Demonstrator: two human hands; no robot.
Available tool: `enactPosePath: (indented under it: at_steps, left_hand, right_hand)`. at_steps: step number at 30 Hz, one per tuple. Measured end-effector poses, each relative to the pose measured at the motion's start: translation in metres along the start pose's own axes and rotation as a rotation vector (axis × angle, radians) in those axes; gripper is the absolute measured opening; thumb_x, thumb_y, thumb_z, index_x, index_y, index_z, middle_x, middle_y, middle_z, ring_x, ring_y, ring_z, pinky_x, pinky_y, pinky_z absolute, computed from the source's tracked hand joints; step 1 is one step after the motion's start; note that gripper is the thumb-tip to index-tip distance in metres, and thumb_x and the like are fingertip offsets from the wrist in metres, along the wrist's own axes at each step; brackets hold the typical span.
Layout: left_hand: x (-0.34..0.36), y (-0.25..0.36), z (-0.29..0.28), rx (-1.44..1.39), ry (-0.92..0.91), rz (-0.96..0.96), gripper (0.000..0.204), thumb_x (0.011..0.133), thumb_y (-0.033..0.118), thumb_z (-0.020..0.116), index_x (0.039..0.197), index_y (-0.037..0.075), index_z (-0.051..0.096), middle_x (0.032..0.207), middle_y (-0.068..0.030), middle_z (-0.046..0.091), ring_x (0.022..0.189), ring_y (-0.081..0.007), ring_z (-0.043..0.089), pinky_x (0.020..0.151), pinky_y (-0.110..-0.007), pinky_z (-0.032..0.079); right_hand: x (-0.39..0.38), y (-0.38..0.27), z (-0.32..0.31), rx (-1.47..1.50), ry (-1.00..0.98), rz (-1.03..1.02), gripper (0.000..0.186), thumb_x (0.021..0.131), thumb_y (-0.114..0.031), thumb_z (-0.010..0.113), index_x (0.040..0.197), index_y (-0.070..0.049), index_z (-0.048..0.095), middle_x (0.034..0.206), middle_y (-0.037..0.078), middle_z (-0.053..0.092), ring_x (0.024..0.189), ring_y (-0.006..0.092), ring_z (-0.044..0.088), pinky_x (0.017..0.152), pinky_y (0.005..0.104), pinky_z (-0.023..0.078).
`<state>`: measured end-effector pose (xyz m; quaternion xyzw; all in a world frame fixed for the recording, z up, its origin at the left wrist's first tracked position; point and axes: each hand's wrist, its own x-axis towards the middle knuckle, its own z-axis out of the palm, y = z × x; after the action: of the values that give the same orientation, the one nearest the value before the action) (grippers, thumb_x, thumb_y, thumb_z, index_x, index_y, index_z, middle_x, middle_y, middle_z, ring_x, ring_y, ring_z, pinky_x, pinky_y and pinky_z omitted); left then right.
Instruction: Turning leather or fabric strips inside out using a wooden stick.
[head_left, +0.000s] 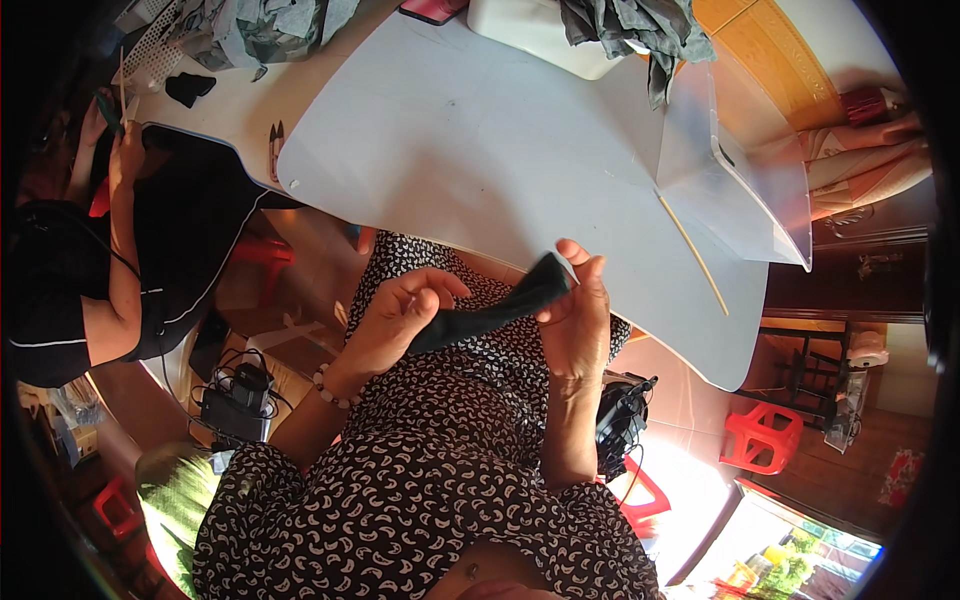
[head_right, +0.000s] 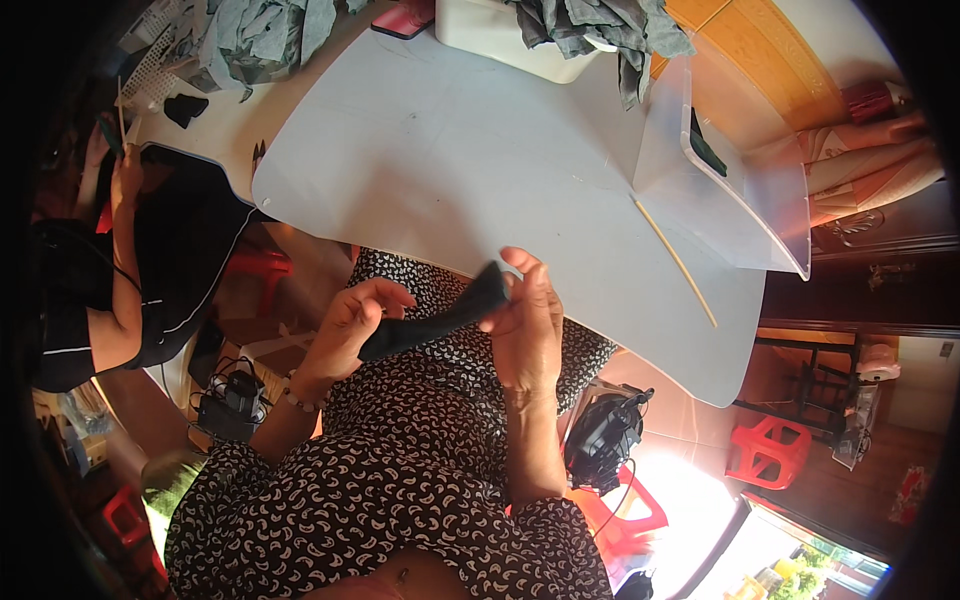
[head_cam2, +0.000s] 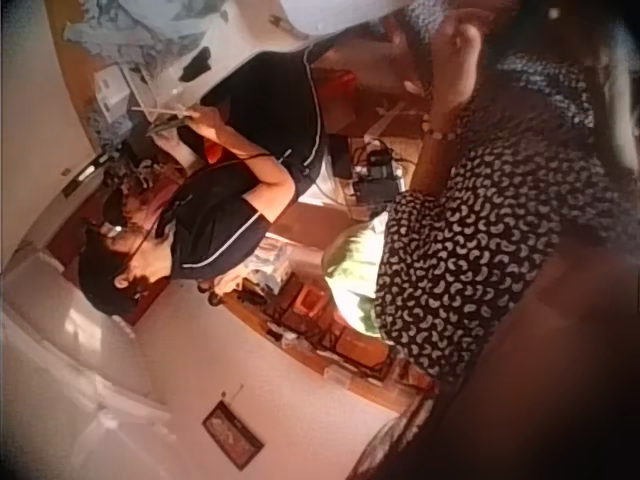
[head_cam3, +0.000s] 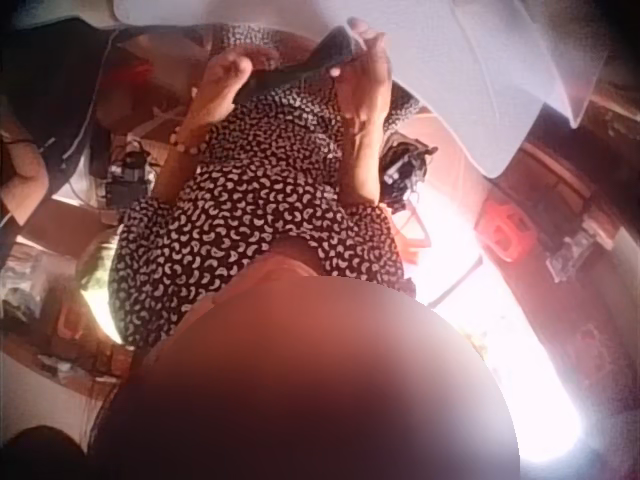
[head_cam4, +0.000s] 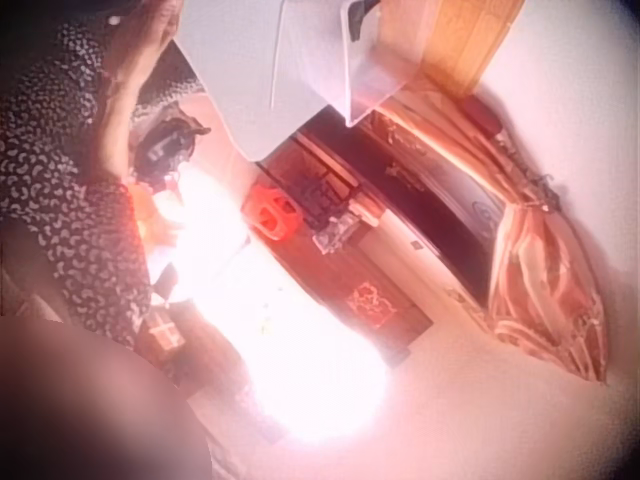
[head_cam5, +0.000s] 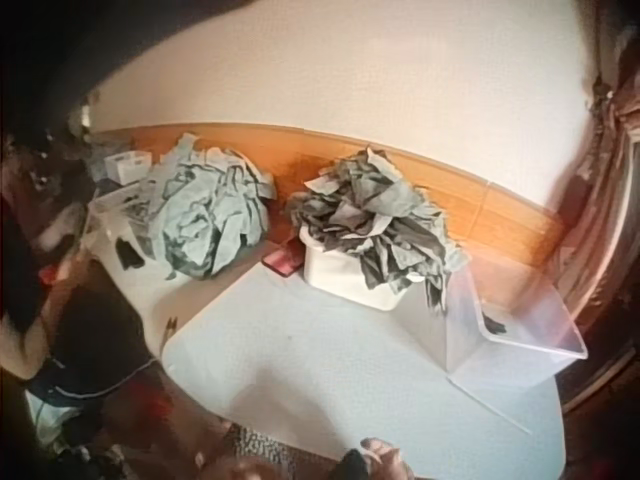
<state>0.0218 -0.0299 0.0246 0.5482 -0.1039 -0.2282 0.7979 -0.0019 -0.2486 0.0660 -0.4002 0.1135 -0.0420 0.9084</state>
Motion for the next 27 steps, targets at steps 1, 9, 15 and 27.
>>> enactPosePath:
  at_steps: [1, 9, 15, 27]
  left_hand:
    - [0.0, 0.0, -0.001, -0.044, -0.1, -0.021, 0.035, 0.099, 0.038, 0.058, 0.104, 0.004, 0.064, 0.089, 0.0033, 0.062, 0.074, -0.0023, 0.053, 0.068, -0.017, 0.043]
    - [0.003, -0.025, -0.009, -0.761, -0.207, -0.245, 0.034, 0.098, 0.036, 0.058, 0.115, 0.006, 0.058, 0.087, 0.0008, 0.06, 0.06, -0.0042, 0.048, 0.05, -0.021, 0.037]
    - [-0.005, -0.012, 0.018, -0.633, -0.126, -0.064, 0.032, 0.1, 0.032, 0.056, 0.119, 0.006, 0.054, 0.101, -0.0021, 0.06, 0.077, -0.0069, 0.053, 0.062, -0.024, 0.043]
    - [0.021, 0.029, 0.026, 0.257, 0.009, 0.296, 0.038, 0.085, 0.017, 0.07, 0.119, 0.0, 0.063, 0.117, -0.0121, 0.064, 0.112, -0.0211, 0.059, 0.101, -0.035, 0.043]
  right_hand:
    - [0.0, -0.001, 0.003, 0.03, -0.06, 0.046, 0.044, 0.1, -0.035, 0.055, 0.126, 0.001, 0.052, 0.091, 0.003, 0.061, 0.075, 0.0089, 0.056, 0.064, 0.022, 0.05]
    - [-0.007, 0.0, 0.005, -0.381, -0.286, 0.064, 0.07, 0.095, -0.045, 0.06, 0.14, 0.005, 0.04, 0.137, 0.015, 0.049, 0.112, 0.0176, 0.052, 0.084, 0.0326, 0.053]
    - [-0.02, 0.016, -0.005, -0.42, -0.177, 0.164, 0.051, 0.1, -0.041, 0.055, 0.125, 0.003, 0.056, 0.109, 0.012, 0.065, 0.09, 0.0154, 0.061, 0.075, 0.0304, 0.054]
    - [-0.023, 0.018, 0.007, -0.709, -0.12, -0.346, 0.014, 0.087, 0.001, 0.07, 0.101, 0.0, 0.07, 0.097, 0.008, 0.07, 0.088, 0.015, 0.064, 0.082, 0.0279, 0.05]
